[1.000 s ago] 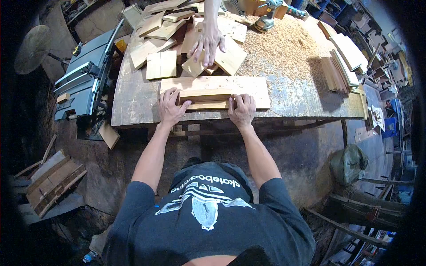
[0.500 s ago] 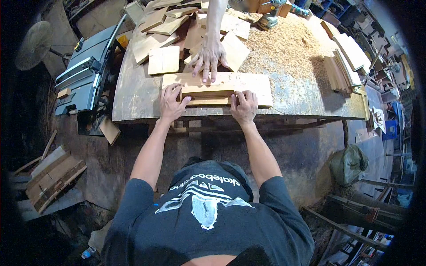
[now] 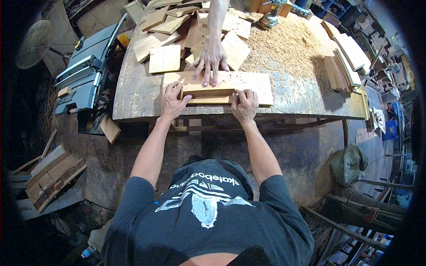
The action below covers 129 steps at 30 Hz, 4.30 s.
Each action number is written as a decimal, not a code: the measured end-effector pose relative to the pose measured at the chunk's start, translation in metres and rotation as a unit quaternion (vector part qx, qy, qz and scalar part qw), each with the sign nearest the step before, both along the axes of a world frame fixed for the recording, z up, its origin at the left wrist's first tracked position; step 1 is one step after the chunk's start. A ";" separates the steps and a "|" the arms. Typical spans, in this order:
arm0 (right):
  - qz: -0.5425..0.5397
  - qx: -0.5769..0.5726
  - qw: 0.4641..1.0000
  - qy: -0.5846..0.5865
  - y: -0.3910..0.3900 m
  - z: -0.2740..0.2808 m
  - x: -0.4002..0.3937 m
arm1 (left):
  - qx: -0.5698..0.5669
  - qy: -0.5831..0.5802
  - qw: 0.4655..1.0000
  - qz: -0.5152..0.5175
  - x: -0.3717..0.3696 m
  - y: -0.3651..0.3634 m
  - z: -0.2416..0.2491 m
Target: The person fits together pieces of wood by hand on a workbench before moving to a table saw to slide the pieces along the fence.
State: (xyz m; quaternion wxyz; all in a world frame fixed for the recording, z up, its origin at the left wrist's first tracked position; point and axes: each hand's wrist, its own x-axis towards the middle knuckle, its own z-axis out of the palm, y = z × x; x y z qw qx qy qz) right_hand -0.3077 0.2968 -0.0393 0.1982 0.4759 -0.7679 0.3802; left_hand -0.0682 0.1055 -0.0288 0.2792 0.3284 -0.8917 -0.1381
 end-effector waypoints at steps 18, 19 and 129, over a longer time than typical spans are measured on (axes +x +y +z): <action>-0.005 0.007 1.000 -0.001 0.000 0.000 0.001 | 0.028 -0.007 1.000 0.004 0.006 0.005 -0.010; -0.013 0.012 0.999 0.042 0.002 -0.001 0.001 | 0.036 0.016 0.999 0.000 -0.003 -0.001 -0.008; -0.006 0.022 1.000 0.005 0.004 0.012 0.006 | 0.085 0.054 0.993 -0.067 0.010 -0.004 0.016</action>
